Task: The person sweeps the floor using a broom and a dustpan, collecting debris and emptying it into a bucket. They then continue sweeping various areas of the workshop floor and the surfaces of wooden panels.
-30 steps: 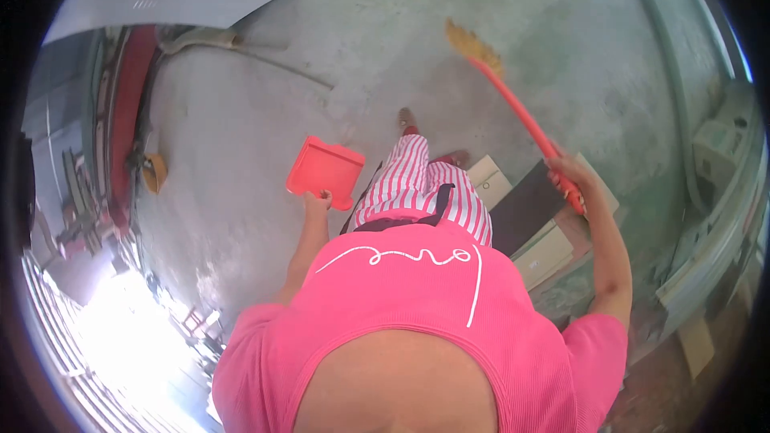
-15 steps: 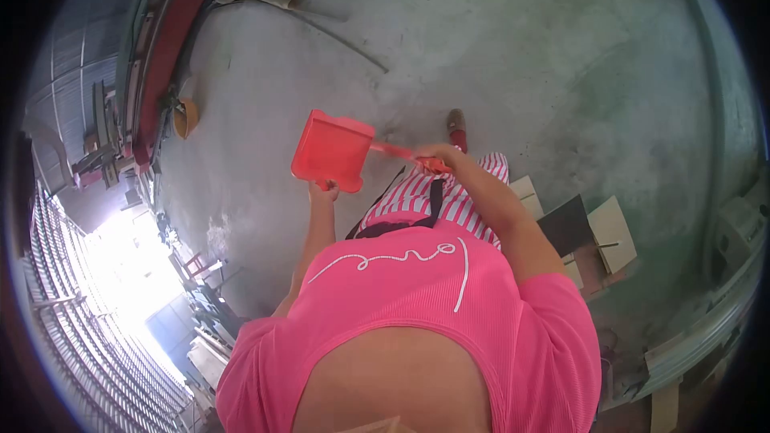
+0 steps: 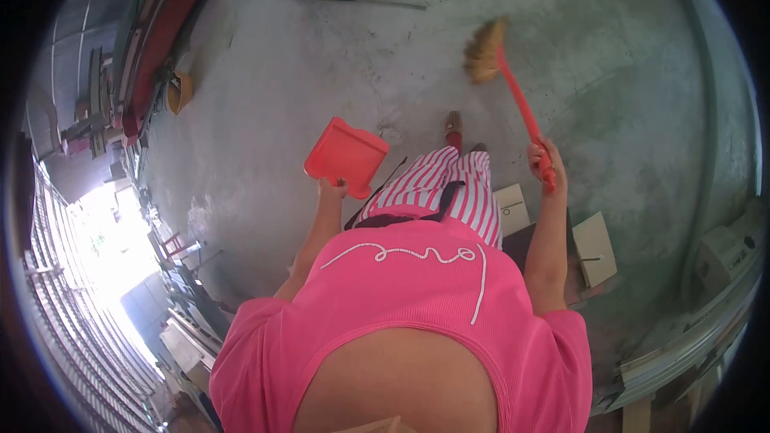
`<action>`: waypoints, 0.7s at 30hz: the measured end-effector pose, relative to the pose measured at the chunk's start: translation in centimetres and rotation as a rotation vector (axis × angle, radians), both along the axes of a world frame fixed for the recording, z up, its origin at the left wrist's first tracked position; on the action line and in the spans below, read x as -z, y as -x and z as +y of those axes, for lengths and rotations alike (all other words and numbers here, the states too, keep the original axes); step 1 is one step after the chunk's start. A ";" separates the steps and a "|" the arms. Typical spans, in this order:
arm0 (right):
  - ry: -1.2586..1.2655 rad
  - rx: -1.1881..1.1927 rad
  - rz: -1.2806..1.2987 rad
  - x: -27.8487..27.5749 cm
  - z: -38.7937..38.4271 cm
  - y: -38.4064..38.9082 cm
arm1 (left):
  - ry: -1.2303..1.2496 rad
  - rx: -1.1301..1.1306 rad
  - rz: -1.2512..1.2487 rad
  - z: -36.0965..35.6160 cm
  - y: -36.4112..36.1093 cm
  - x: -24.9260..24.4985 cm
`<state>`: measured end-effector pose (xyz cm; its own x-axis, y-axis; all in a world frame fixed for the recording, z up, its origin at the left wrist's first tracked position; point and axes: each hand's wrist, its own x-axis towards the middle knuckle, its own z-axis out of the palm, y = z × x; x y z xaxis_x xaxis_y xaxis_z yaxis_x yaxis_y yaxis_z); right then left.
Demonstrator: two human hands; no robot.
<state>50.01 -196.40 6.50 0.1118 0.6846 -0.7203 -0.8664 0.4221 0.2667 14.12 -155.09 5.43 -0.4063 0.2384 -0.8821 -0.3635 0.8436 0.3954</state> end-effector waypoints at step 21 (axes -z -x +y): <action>0.064 -0.761 -0.231 -9.1 12.5 6.1 | -0.059 -0.364 0.001 2.2 9.5 0.3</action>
